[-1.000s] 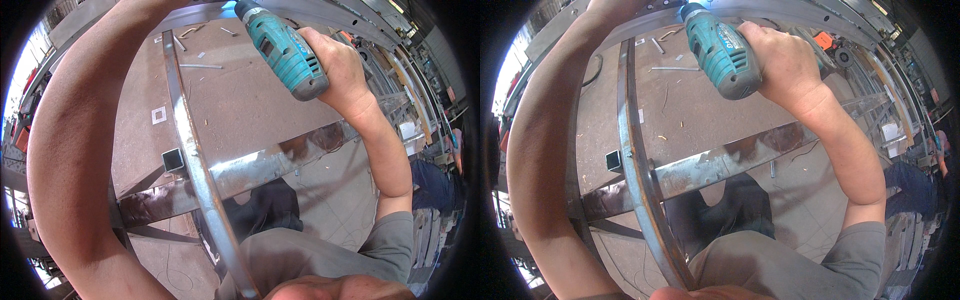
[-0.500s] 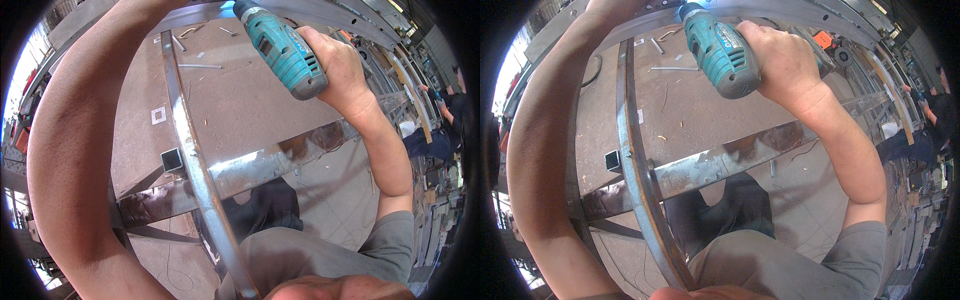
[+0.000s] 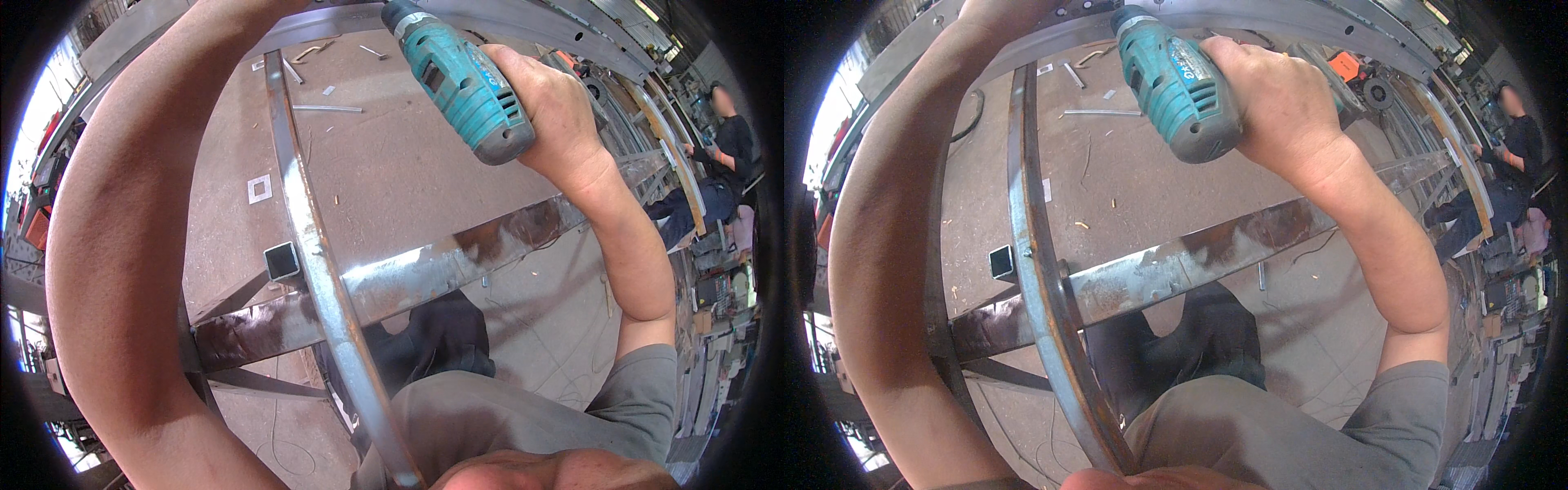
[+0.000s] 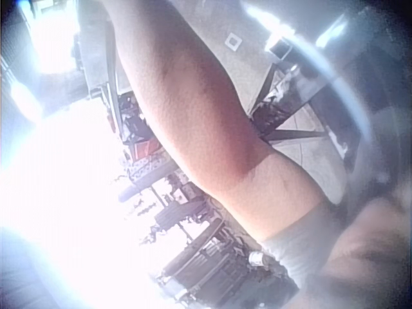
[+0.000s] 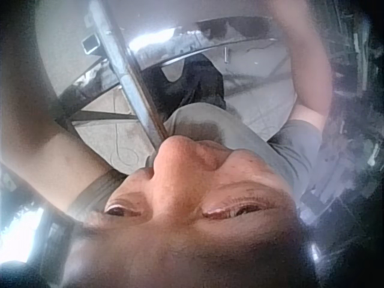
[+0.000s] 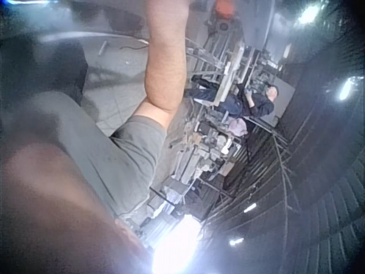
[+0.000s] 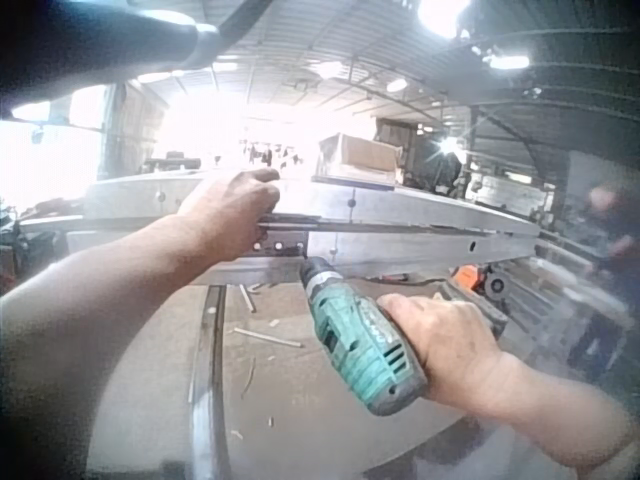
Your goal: The person retrieves screws from a box and uses a cordless drill to fasten a metal hinge to a large metal frame. The person aligns the hinge, inserts screws, and tightens them with the drill.
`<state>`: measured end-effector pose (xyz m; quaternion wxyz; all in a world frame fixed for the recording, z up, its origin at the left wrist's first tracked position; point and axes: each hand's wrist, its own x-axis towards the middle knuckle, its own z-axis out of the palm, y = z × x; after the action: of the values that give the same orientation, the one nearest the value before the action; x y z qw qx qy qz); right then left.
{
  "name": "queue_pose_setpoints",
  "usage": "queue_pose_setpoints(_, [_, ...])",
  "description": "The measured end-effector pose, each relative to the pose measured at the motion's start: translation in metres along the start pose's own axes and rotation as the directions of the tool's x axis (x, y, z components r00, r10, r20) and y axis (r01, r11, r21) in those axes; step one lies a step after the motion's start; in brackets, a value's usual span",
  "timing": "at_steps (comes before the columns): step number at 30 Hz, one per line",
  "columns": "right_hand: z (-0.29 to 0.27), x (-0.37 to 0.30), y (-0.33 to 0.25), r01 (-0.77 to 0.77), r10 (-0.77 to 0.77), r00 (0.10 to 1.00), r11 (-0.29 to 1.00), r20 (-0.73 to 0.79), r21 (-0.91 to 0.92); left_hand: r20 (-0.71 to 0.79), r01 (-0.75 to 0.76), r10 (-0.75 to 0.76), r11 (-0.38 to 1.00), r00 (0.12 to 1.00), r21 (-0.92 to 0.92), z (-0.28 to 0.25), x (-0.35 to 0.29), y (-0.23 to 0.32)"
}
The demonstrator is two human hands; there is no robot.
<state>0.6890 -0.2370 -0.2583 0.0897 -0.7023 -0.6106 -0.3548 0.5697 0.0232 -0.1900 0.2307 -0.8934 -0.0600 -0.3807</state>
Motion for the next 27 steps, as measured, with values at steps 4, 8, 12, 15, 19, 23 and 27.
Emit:
queue_pose_setpoints(4, [-0.0013, 0.0013, 0.0, 0.004, -0.004, 1.0, 1.0, 0.007, -0.003, 0.027, 0.009, -0.009, 1.0, 1.0, -0.012, 0.0007, 0.0018, -0.0021])
queue_pose_setpoints(8, [-0.0003, 0.002, -0.0009, 0.01, -0.01, 1.0, 1.0, -0.004, -0.004, 0.051, 0.029, -0.029, 1.0, 0.998, -0.002, 0.0021, 0.0046, -0.0024])
queue_pose_setpoints(12, [-0.0002, 0.0009, -0.0001, -0.017, 0.017, 0.999, 1.0, 0.035, 0.002, 0.083, 0.056, -0.056, 0.998, 0.995, -0.002, 0.0024, 0.0054, -0.0019])
queue_pose_setpoints(15, [-0.0002, -0.0003, 0.0006, -0.049, 0.048, 0.996, 0.999, 0.072, 0.008, 0.065, 0.047, -0.047, 0.999, 0.997, 0.0, 0.0022, 0.0051, -0.001])
queue_pose_setpoints(19, [0.0001, -0.0005, 0.0012, -0.054, 0.053, 0.996, 0.999, 0.075, 0.004, 0.035, 0.036, -0.036, 0.999, 0.999, 0.002, 0.0008, 0.0039, 0.0011])
queue_pose_setpoints(23, [0.0006, 0.0009, 0.0005, -0.001, 0.001, 1.0, 1.0, -0.006, -0.001, 0.069, 0.044, -0.044, 0.999, 0.997, -0.005, -0.0023, 0.0037, 0.0019])
queue_pose_setpoints(27, [-0.001, 0.001, 0.0006, -0.007, 0.006, 1.0, 1.0, 0.024, 0.018, 0.047, 0.033, -0.033, 0.999, 0.998, 0.006, -0.0023, 0.0029, 0.0018])
